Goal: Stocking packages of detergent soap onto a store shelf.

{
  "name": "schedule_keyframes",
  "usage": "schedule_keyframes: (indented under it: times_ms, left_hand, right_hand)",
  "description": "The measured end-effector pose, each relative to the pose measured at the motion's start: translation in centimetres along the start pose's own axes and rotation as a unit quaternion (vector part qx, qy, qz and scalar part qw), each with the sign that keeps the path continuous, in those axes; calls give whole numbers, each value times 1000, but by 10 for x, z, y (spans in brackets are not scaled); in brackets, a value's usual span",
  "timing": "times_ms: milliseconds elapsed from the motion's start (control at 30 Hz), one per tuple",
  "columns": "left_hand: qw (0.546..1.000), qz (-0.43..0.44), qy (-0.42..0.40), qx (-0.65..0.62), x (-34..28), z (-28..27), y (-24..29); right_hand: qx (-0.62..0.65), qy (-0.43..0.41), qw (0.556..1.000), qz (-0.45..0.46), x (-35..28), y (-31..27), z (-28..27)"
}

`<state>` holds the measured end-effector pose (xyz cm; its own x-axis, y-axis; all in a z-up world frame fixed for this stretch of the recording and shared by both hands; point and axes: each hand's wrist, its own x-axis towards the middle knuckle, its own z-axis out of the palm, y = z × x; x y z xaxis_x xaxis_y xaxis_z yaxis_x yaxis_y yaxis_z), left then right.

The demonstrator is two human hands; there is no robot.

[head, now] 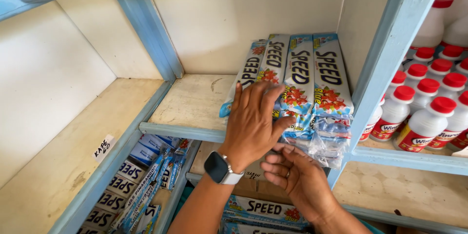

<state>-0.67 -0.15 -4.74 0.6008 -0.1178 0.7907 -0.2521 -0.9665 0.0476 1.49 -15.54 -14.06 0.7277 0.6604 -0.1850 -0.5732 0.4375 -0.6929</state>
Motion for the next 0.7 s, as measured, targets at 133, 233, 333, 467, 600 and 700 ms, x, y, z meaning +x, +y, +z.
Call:
schedule_keyframes:
  times_ms: [133, 233, 333, 467, 600, 700]
  left_hand:
    - [1000, -2, 3, -2, 5, 8, -1]
    - [1000, -11, -5, -12, 5, 11, 0]
    - [1000, -19, 3, 18, 4, 16, 4]
    - [995, -51, 25, 82, -3, 29, 9]
    - [991, -73, 30, 104, -16, 47, 10]
    - [992, -78, 22, 95, -28, 53, 12]
  right_hand:
    - [4, -8, 1000, 13, 10, 22, -8]
    - [-22, -12, 1000, 16, 10, 32, -6]
    - [-63, -30, 997, 40, 10, 40, -8]
    - [-197, -96, 971, 96, 9, 48, -15]
    - [-361, -215, 906, 45, 21, 71, -49]
    - [-655, -250, 713, -12, -7, 34, -12]
